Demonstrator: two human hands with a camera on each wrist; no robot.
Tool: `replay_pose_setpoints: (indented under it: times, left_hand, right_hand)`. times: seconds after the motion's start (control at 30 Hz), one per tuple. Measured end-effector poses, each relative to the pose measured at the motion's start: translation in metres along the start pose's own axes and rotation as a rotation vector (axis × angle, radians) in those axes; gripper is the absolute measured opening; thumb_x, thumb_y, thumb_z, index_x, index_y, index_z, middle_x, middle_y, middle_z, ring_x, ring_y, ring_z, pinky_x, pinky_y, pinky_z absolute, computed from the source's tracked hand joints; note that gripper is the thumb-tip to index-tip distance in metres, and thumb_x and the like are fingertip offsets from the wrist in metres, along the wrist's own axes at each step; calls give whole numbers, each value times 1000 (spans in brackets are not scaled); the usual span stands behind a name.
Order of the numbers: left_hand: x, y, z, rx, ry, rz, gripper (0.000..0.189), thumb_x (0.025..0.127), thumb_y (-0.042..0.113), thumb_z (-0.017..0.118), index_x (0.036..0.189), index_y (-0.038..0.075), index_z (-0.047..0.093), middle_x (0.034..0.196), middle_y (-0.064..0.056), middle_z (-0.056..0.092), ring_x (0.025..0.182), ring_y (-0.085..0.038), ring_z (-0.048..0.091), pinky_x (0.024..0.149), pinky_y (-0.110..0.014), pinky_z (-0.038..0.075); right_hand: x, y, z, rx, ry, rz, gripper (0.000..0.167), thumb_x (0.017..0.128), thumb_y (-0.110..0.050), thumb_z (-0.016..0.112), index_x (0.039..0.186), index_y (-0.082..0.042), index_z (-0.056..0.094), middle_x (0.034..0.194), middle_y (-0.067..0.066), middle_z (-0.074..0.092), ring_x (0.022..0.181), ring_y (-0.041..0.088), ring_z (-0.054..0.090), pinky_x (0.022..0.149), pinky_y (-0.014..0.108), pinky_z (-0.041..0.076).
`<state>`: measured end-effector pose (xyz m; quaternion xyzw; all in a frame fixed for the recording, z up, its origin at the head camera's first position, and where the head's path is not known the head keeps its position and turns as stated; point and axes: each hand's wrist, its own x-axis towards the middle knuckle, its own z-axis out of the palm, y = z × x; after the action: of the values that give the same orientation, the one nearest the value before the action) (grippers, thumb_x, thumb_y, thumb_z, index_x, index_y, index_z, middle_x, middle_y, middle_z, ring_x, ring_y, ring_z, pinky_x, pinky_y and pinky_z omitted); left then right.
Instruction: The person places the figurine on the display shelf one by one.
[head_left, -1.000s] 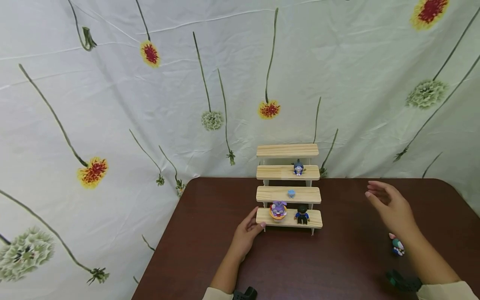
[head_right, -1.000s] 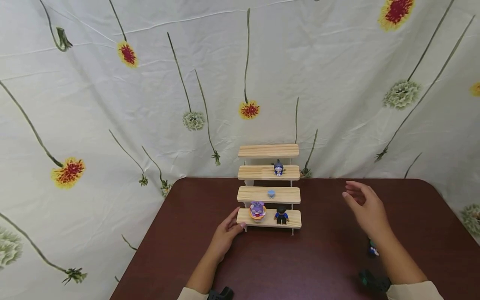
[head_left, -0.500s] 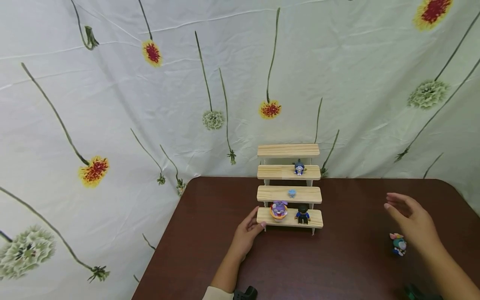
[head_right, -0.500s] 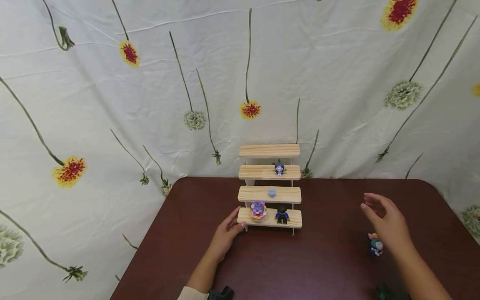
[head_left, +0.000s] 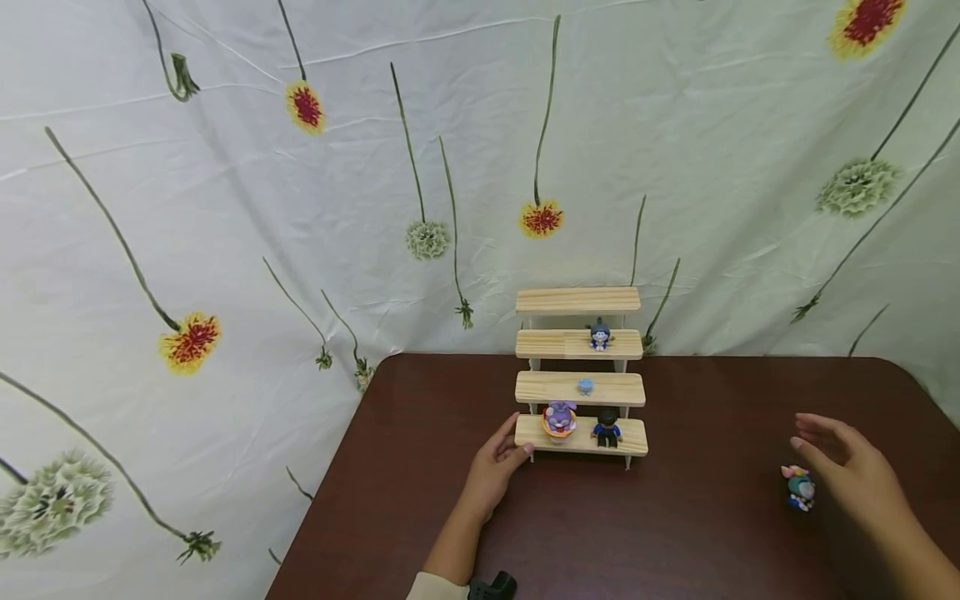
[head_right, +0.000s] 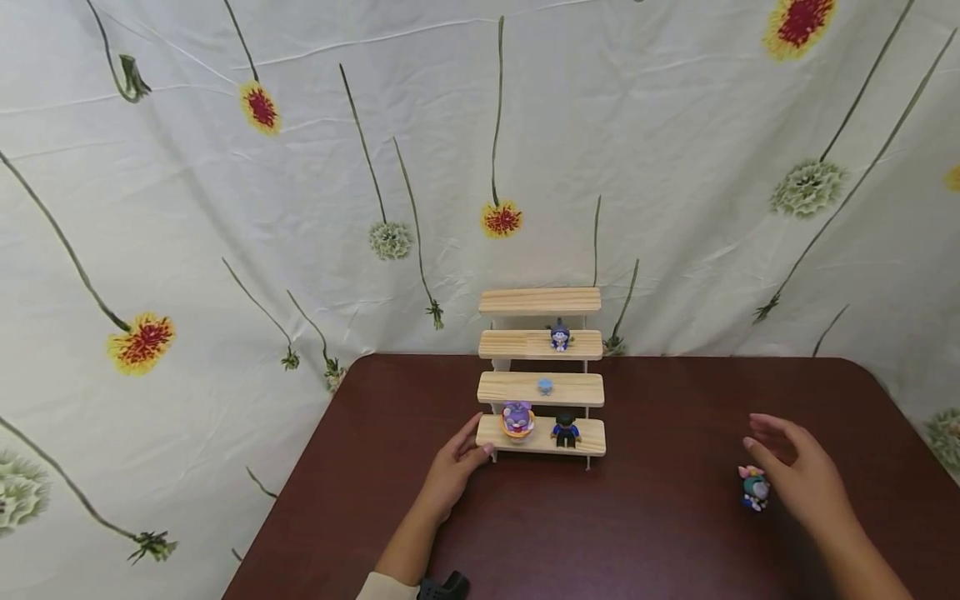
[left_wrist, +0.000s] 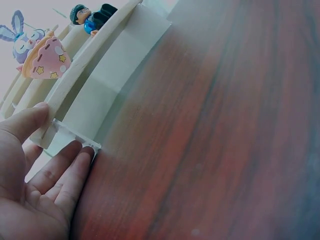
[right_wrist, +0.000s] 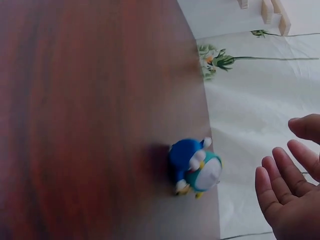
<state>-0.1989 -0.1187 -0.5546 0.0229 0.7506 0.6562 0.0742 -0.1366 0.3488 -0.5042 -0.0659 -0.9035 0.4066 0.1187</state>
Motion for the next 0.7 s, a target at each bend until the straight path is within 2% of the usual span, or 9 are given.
replay_pose_setpoints:
  times: [0.1,0.17,0.23,0.27,0.33,0.4,0.5,0.57,0.7]
  left_hand:
    - [0,-1,0,-2,-1,1,72,95,33,72,157,21,39,134,-14,67,110,-17,67,100,-32,52]
    - [1,-1,0,-4,1,3,72,95,33,72,157,21,39,134,-14,67,110,-17,67,100,-32,52]
    - [1,-2,0,-8,1,4,72,95,32,72,157,20,38,133,-14,67,110,-17,67,100,-32,52]
    - [1,-2,0,-10,2,3,72,95,32,72,157,21,39,134,-14,67,110,-17,67,100,-32,52]
    - [1,-2,0,-13,1,3,72,95,32,72,157,21,39,134,-14,67,110,-17,67,100,-31,52]
    - [1,-2,0,-14,0,1,71,95,33,72,157,22,39,134,-14,66,111,-17,67,100,-31,52]
    - [1,-3,0,-15,-3,-1,70,95,33,72,157,24,40,135,-14,66,111,-17,67,100,-31,52]
    - [1,-3,0,-12,-2,-1,70,95,33,72,156,25,40,134,-14,66,110,-17,67,100,-32,52]
    - [2,-4,0,-5,1,0,70,94,34,72,156,25,40,133,-14,67,110,-17,67,101,-33,52]
  right_hand:
    - [-5,6,-2,-19,-18,15,56,100,-37,65,139,0,54,100,-48,40,87,-32,35,63,10,36]
    - [-7,10,-3,-41,-39,28,55,100,-37,64,139,1,55,106,-36,54,85,-32,36,63,11,36]
    - [-9,13,-5,-66,-76,41,55,101,-37,63,140,1,54,116,-11,67,82,-31,37,65,15,41]
    - [-10,15,-6,-77,-96,48,55,101,-36,62,140,2,53,121,2,69,82,-30,38,64,17,43]
    - [-11,18,-7,-98,-136,49,55,102,-35,61,141,3,52,130,30,60,83,-18,54,68,27,50]
    - [-14,21,-7,-112,-172,62,57,103,-38,60,142,3,50,135,37,54,83,-14,55,70,40,54]
    - [-17,26,-6,-111,-204,84,61,102,-42,58,143,3,49,138,38,51,84,-16,53,74,52,52]
    - [-20,29,-5,-102,-210,106,62,102,-44,58,143,2,49,140,36,51,82,-28,37,77,52,50]
    - [-23,32,-3,-79,-220,134,65,101,-47,58,144,1,48,142,36,50,81,-31,32,83,57,44]
